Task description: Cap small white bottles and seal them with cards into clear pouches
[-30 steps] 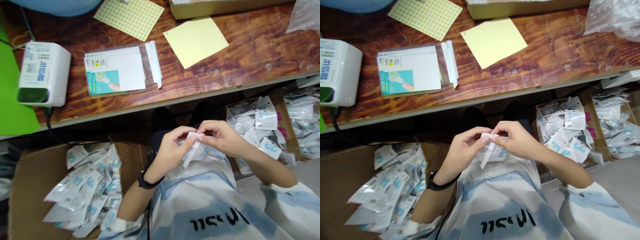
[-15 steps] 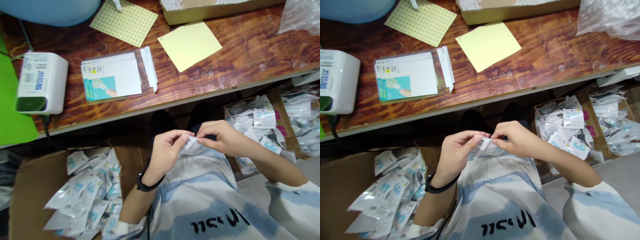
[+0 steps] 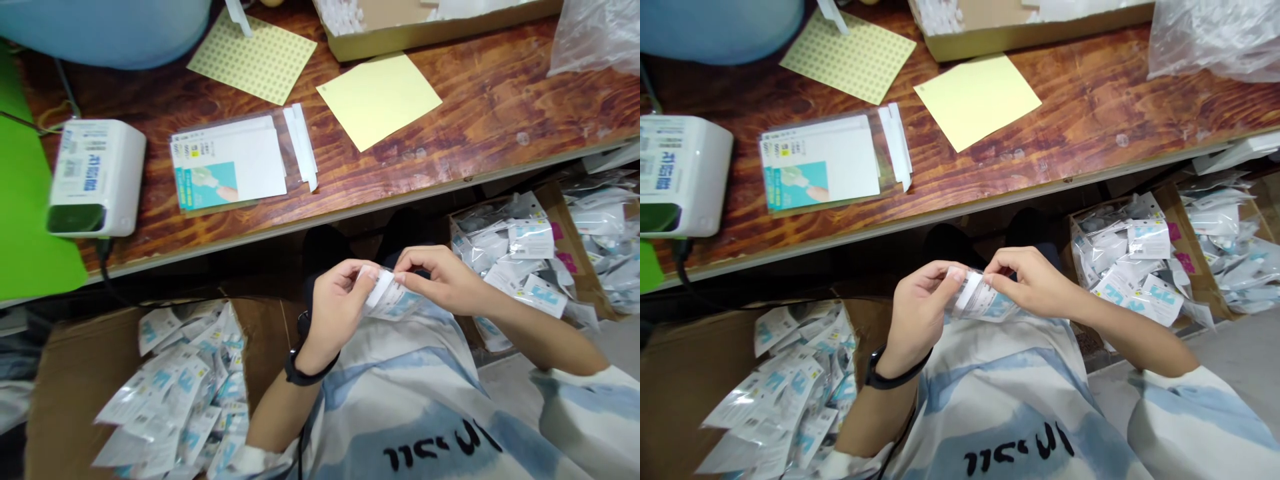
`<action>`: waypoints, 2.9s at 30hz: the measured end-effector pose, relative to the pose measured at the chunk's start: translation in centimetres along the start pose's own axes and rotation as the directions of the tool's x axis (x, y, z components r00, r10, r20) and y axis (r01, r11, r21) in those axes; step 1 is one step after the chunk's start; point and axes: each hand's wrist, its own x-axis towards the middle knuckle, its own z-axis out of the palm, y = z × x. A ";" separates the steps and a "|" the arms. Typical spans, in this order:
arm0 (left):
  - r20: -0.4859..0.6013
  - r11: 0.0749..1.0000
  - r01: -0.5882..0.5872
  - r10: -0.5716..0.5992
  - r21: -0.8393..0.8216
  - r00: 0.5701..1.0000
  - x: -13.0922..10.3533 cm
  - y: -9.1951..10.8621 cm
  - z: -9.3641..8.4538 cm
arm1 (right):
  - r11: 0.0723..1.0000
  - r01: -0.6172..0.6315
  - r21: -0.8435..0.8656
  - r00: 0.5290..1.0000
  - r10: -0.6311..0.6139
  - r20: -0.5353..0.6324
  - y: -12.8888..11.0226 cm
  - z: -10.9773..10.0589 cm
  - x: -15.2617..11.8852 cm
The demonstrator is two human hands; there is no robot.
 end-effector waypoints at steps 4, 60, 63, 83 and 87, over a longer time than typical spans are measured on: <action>-0.058 0.999 0.007 -0.010 -0.049 0.998 0.1 -0.7 0.6 | 0.999 0.035 -0.011 0.999 -0.035 -0.003 -0.2 0.0 0.2; 0.069 0.998 0.045 -0.043 -0.034 0.997 -0.2 -1.5 1.3 | 0.974 -0.167 0.150 0.984 0.174 -0.035 1.1 0.3 -0.5; 0.038 0.998 0.050 -0.048 -0.050 0.998 -0.2 -1.8 1.5 | 0.972 -0.157 0.175 0.981 0.174 -0.082 1.1 0.8 -0.6; 0.002 0.995 0.007 -0.007 -0.096 1.000 -0.4 -3.2 2.3 | 0.950 -0.226 0.216 0.972 0.234 -0.014 1.6 0.4 -0.3; 0.061 0.986 0.063 -0.054 -0.152 0.997 -0.3 -2.4 1.9 | 0.954 -0.197 0.226 0.980 0.200 0.013 1.4 0.1 -0.3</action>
